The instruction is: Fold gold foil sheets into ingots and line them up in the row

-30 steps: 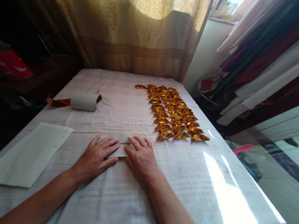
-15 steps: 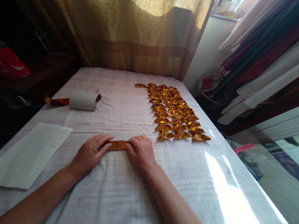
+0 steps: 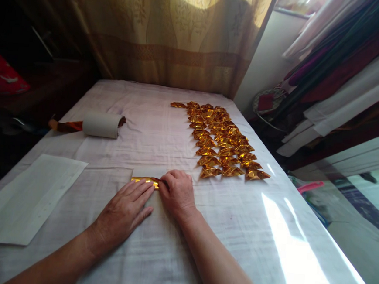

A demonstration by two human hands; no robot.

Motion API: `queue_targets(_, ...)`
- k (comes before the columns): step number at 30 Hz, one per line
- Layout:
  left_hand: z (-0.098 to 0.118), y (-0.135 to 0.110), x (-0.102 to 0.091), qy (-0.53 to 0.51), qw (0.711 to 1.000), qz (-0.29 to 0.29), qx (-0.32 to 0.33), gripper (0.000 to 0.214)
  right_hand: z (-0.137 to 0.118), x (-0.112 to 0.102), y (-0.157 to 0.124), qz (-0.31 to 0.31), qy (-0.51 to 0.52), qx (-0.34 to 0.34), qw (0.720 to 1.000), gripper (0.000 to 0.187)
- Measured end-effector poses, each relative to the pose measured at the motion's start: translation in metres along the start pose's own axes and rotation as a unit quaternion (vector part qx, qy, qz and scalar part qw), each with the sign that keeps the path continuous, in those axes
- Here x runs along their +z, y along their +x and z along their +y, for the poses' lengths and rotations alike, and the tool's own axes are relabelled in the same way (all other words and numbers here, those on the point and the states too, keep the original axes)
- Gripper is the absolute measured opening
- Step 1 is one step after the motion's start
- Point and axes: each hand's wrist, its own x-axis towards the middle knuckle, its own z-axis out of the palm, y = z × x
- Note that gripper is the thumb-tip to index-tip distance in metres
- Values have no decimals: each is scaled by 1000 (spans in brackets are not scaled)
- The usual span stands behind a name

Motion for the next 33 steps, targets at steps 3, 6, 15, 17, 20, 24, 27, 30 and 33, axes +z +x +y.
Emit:
queue_targets(3,-1,-2,4,-13,1000,-13,-6,43,0,0,0,-4,1,2,1000,8)
queue_targets(6,-2,-3,6,-24,999,-21,-11,44,1,-1,0,-7,2,4,1000,8)
queue_targets(15,-3,-5,6,-44,999,-25,-18,45,1,2,-2,2,1,16,1000,10)
queue_targets(17,-3,-5,7,-43,999,-21,-17,44,1,2,-2,4,0,19,1000,16)
queue_targets(20,-3,-5,7,-35,999,-20,-15,44,2,2,-2,2,-3,22,1000,16)
queue_targets(24,-3,-4,6,-39,999,-24,-19,43,2,0,-2,-15,-7,16,1000,5)
queue_targets(27,-2,-4,6,-47,998,-27,-25,44,1,-1,-1,-19,-10,7,1000,7)
queue_targets(30,-2,-3,6,-49,998,-28,-26,44,-3,-2,-1,-26,-25,7,999,10)
queue_targets(33,-2,-3,6,-47,998,-28,-24,44,-6,-3,-2,-29,-41,8,999,12)
